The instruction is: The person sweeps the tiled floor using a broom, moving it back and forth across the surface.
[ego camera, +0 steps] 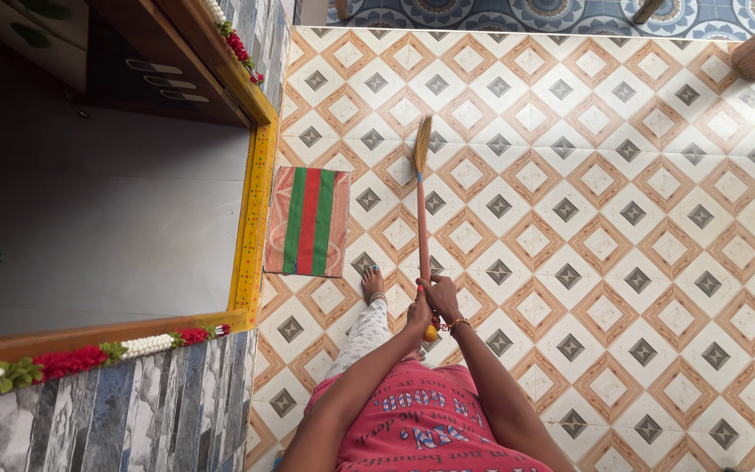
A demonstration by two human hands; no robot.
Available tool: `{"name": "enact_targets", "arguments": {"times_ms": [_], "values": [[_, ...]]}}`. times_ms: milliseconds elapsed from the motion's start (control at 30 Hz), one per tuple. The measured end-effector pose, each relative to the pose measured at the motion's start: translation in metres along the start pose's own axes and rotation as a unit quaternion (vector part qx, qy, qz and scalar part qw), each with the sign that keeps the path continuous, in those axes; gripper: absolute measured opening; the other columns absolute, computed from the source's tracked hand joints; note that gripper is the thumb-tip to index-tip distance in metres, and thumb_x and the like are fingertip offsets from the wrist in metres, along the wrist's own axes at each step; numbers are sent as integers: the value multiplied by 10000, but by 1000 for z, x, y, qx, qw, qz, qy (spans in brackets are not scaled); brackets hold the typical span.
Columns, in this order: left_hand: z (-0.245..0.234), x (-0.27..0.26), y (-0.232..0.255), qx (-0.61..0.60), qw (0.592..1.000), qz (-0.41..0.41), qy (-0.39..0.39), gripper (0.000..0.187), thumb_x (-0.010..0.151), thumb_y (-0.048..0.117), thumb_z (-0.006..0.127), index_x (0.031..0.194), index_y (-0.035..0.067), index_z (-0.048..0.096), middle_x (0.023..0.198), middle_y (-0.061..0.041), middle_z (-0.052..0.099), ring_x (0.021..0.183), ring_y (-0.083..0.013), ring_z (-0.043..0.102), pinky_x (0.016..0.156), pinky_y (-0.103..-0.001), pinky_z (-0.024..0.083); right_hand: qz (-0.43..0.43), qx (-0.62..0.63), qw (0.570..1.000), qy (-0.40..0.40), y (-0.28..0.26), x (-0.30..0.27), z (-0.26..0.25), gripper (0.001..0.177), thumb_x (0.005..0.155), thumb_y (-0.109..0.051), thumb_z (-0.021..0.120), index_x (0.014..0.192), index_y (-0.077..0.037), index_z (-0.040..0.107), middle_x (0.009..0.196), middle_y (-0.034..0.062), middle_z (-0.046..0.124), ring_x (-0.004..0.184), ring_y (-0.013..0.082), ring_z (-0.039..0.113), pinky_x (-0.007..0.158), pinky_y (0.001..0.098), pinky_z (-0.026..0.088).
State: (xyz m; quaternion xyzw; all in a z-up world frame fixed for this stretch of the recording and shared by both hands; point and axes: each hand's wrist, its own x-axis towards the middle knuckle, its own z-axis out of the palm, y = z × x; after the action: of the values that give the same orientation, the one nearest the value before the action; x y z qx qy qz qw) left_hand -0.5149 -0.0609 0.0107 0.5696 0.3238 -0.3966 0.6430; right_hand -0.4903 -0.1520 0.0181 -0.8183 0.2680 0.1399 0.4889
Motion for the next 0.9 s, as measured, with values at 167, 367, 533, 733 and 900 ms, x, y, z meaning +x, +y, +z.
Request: {"name": "enact_targets", "arguments": {"times_ms": [167, 367, 533, 733, 900], "values": [[3, 11, 21, -1, 1000, -1, -11, 754, 998, 742, 311, 899, 32, 543, 634, -53, 532, 477, -153, 569, 416, -333, 486, 3, 11, 1000, 1, -13, 21, -3, 501, 829, -416, 764, 1074, 21, 780, 788, 193, 770, 709, 242, 764, 667, 385, 585], [2, 25, 54, -4, 1000, -9, -17, 687, 996, 715, 326, 946, 63, 535, 652, -45, 521, 487, -151, 560, 425, -338, 479, 23, 19, 1000, -7, -35, 46, -5, 483, 831, -418, 761, 1056, 8, 791, 768, 175, 773, 698, 233, 766, 655, 361, 591], [-1, 39, 90, -13, 1000, -14, -24, 735, 1019, 731, 336, 939, 20, 506, 651, -51, 519, 490, -158, 567, 418, -331, 481, 12, 7, 1000, 5, -59, 69, -3, 455, 845, -411, 768, 998, 17, 801, 710, 159, 755, 646, 211, 739, 616, 359, 568], [-6, 53, 119, -32, 998, 2, -52, 670, 986, 719, 332, 913, 71, 485, 656, -57, 508, 511, -175, 551, 449, -358, 488, 19, 49, 999, -10, -81, 94, -2, 475, 844, -440, 735, 996, 7, 788, 722, 163, 776, 660, 217, 769, 631, 350, 592], [-12, 68, 147, 23, 999, -29, -29, 762, 1020, 750, 284, 904, 29, 502, 645, -54, 541, 501, -155, 574, 434, -328, 482, 13, 3, 1000, 15, -100, 117, 4, 498, 834, -455, 744, 988, 15, 804, 735, 189, 759, 679, 249, 756, 648, 376, 573]]}}
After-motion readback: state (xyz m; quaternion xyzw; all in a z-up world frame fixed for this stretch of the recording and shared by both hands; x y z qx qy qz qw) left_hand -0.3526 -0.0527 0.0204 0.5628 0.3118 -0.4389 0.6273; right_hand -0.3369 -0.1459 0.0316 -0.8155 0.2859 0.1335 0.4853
